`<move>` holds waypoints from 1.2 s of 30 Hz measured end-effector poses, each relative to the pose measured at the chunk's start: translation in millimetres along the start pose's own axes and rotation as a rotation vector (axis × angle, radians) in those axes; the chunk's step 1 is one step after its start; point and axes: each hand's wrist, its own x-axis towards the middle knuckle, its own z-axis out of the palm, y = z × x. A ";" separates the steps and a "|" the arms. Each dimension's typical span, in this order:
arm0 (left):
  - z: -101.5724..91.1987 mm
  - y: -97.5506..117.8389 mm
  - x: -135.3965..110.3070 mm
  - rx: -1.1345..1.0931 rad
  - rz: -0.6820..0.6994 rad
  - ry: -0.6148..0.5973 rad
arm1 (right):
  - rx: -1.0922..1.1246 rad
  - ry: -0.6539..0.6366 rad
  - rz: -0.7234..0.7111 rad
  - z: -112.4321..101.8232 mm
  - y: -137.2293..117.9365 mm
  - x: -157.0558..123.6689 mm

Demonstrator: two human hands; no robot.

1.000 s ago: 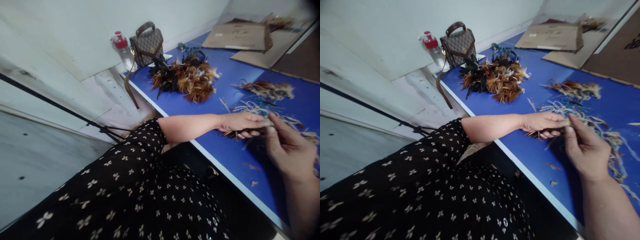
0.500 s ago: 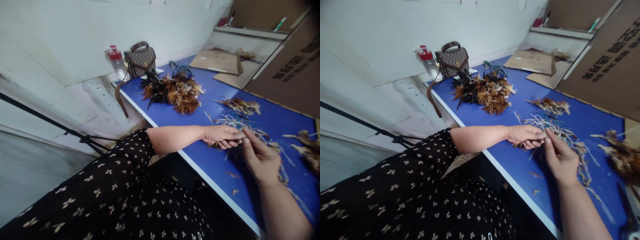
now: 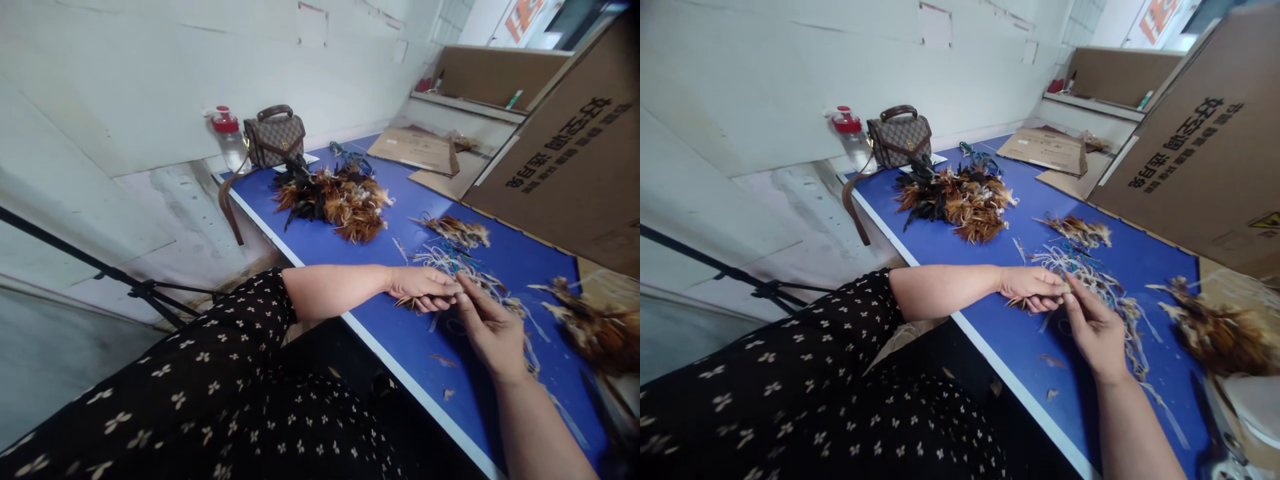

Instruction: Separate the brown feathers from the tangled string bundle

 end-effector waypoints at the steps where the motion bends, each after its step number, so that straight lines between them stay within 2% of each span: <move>1: 0.9 1.1 -1.1 0.007 -0.018 -0.005 | 0.008 -0.012 0.003 -1.1 0.4 0.5; 10: 2.9 1.4 1.2 -0.111 -0.013 -0.008 | 0.090 0.085 0.063 2.2 8.4 6.4; 15: -0.1 -4.7 5.8 -0.047 -0.007 -0.002 | 0.091 0.088 0.091 5.5 5.6 9.0; 18: 1.2 -7.9 9.9 0.012 0.064 0.032 | 0.100 0.132 0.115 6.4 2.0 8.4; 20: 2.2 -7.6 13.4 0.026 0.151 0.098 | 0.110 0.177 0.142 5.2 0.3 7.2; 24: -1.2 -0.6 19.5 0.003 0.329 0.371 | 0.103 0.223 0.190 -2.1 -1.1 6.5; 27: -5.5 3.0 21.0 -0.007 0.374 0.495 | 0.082 0.255 0.191 -8.4 -2.9 9.1; 30: -5.4 1.0 20.0 0.009 0.336 0.442 | 0.065 0.271 0.169 -10.3 -7.7 11.3; 36: 1.1 -1.5 13.9 -0.034 0.157 0.142 | 0.023 0.280 0.115 -5.2 -16.5 9.6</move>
